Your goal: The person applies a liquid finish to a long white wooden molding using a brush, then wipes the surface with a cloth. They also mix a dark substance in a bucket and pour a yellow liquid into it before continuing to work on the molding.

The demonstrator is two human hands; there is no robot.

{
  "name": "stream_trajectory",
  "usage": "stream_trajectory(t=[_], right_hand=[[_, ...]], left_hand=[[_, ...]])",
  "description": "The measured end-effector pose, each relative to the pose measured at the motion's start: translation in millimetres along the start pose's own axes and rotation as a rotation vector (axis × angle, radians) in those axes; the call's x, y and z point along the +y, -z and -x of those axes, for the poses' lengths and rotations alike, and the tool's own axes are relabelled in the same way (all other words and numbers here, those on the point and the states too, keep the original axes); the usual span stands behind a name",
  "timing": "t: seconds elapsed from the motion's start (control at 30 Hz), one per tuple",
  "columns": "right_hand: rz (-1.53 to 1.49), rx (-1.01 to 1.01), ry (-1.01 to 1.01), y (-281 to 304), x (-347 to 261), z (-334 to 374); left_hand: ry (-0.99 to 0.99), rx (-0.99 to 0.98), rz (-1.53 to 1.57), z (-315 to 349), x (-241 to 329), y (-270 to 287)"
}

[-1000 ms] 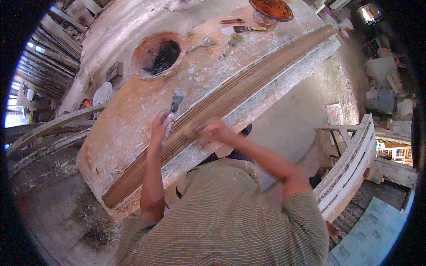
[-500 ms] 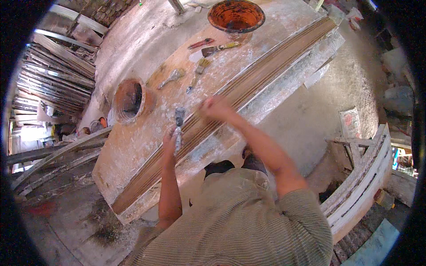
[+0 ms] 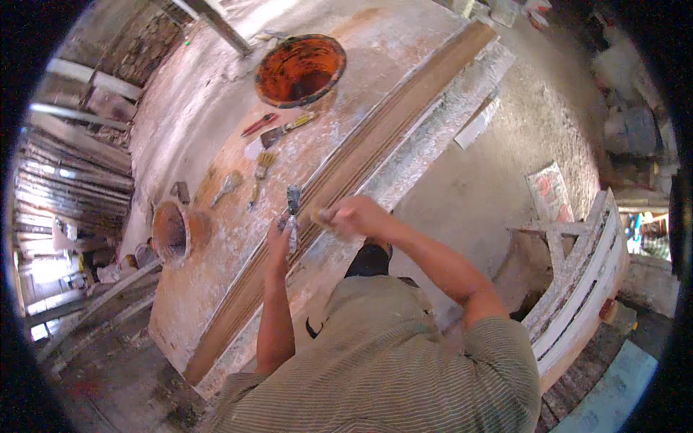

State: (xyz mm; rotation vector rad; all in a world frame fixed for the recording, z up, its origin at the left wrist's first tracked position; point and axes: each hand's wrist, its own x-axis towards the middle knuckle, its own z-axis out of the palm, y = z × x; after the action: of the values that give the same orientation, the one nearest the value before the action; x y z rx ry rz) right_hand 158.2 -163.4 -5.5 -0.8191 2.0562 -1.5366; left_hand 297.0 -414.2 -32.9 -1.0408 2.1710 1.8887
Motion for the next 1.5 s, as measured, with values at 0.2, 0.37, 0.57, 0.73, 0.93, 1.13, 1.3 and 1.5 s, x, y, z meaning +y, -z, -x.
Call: stream_trajectory(t=[0.2, 0.37, 0.57, 0.73, 0.93, 1.13, 1.3, 1.5], right_hand=[[0.185, 0.517, -0.240, 326.9, 98.1, -47.8], [0.110, 0.398, -0.109, 387.1, 92.1, -105.7], [0.426, 0.112, -0.261, 284.3, 93.0, -136.0], [0.913, 0.613, -0.301, 568.1, 126.8, -189.0], [0.452, 0.188, 0.045, 532.6, 140.1, -168.5], [0.182, -0.050, -0.179, 571.6, 174.5, -100.2], [0.508, 0.630, -0.294, 807.3, 211.1, -133.5], [0.283, 0.064, -0.087, 677.7, 173.9, -196.1]], left_hand=[[-0.066, -0.226, 0.070, -15.1, 40.0, -109.0], [-0.106, -0.343, -0.018, -35.9, 83.6, -202.5], [0.019, -0.375, -0.135, -55.4, 122.4, -261.8], [-0.130, -0.360, -0.203, -90.2, 155.3, -296.2], [-0.142, -0.116, -0.211, -119.8, 205.5, -341.1], [-0.202, 0.086, -0.228, -155.1, 226.1, -360.3], [-0.182, 0.233, -0.168, -201.2, 215.9, -380.1], [-0.135, 0.213, -0.174, -237.4, 277.1, -426.4]])
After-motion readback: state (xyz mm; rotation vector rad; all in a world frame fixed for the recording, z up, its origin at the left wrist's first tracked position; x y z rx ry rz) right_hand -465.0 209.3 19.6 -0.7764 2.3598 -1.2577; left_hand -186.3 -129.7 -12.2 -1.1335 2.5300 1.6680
